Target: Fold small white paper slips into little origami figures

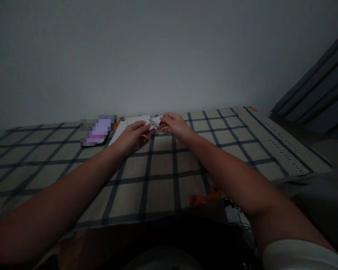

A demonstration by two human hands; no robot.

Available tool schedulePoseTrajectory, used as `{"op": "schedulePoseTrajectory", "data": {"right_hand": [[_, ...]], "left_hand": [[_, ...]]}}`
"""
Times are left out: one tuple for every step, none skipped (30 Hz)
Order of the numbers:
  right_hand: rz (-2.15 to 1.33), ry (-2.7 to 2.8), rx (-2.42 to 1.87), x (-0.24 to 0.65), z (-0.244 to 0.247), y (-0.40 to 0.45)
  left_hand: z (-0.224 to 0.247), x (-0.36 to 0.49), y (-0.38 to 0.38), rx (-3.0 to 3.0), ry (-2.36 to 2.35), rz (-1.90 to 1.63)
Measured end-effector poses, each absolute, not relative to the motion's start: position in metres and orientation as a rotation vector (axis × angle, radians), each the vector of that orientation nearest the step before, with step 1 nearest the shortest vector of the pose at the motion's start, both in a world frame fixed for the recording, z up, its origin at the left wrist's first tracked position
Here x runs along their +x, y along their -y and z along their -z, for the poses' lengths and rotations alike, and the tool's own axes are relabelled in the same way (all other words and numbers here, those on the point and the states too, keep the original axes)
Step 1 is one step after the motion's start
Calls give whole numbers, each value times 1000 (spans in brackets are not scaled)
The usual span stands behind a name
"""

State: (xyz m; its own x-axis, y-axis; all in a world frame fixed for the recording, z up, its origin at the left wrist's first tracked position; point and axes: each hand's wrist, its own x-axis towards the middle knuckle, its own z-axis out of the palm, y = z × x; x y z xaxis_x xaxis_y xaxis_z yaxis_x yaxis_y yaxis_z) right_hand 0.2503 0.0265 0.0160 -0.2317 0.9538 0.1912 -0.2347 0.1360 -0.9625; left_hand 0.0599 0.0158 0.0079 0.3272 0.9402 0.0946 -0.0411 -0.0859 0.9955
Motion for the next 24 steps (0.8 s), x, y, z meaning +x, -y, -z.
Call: {"op": "schedulePoseTrajectory", "data": {"right_hand": [[-1361,1303,-799,251,-16,-26],[-1355,1336,-810,251,-16,-26],[-1340,1391,-821,250,-16,-25],[-1318,1457,-829,250,-16,-24],[-1290,1518,-831,249,-15,-23],[-1262,1570,-828,248,-15,-23],[-1237,1606,-821,248,-15,-22],[-1218,1628,-819,248,-14,-23],[-1212,1634,-825,248,-14,-23],[-1220,1623,-835,248,-14,-24],[-1245,1600,-845,249,-13,-25],[-1280,1565,-851,250,-13,-26],[-1320,1526,-853,251,-12,-27],[-1358,1490,-851,252,-12,-28],[-1388,1469,-844,253,-11,-28],[-1405,1465,-841,254,-10,-29],[-1412,1477,-847,254,-10,-29],[-1405,1502,-858,254,-9,-29],[-1390,1532,-871,254,-9,-28],[-1373,1563,-881,253,-9,-28],[-1355,1583,-889,253,-9,-28],[-1345,1587,-895,253,-10,-28],[-1344,1573,-901,252,-10,-29],[-1352,1541,-909,252,-11,-29]], "left_hand": [[-8,60,-16,1406,-879,-1027],[-8,59,-16,1420,-869,-1025],[-7,59,-16,1439,-870,-1032],[-7,59,-16,1462,-886,-1040],[-7,59,-15,1487,-911,-1047],[-6,59,-15,1508,-939,-1054],[-6,59,-15,1525,-960,-1057],[-6,58,-15,1535,-969,-1063],[-6,58,-15,1537,-965,-1069],[-6,58,-15,1533,-950,-1073],[-7,57,-15,1528,-930,-1071],[-7,57,-14,1524,-909,-1060],[-8,57,-13,1522,-888,-1044],[-9,57,-13,1521,-869,-1025],[-10,57,-12,1522,-854,-1004],[-11,57,-11,1526,-845,-986],[-12,58,-9,1529,-841,-971],[-13,58,-8,1530,-846,-954],[-13,59,-7,1530,-860,-937],[-13,59,-7,1530,-880,-923],[-13,60,-7,1528,-899,-919],[-12,60,-7,1524,-912,-922],[-12,60,-7,1519,-916,-931],[-11,60,-8,1508,-910,-945]]}}
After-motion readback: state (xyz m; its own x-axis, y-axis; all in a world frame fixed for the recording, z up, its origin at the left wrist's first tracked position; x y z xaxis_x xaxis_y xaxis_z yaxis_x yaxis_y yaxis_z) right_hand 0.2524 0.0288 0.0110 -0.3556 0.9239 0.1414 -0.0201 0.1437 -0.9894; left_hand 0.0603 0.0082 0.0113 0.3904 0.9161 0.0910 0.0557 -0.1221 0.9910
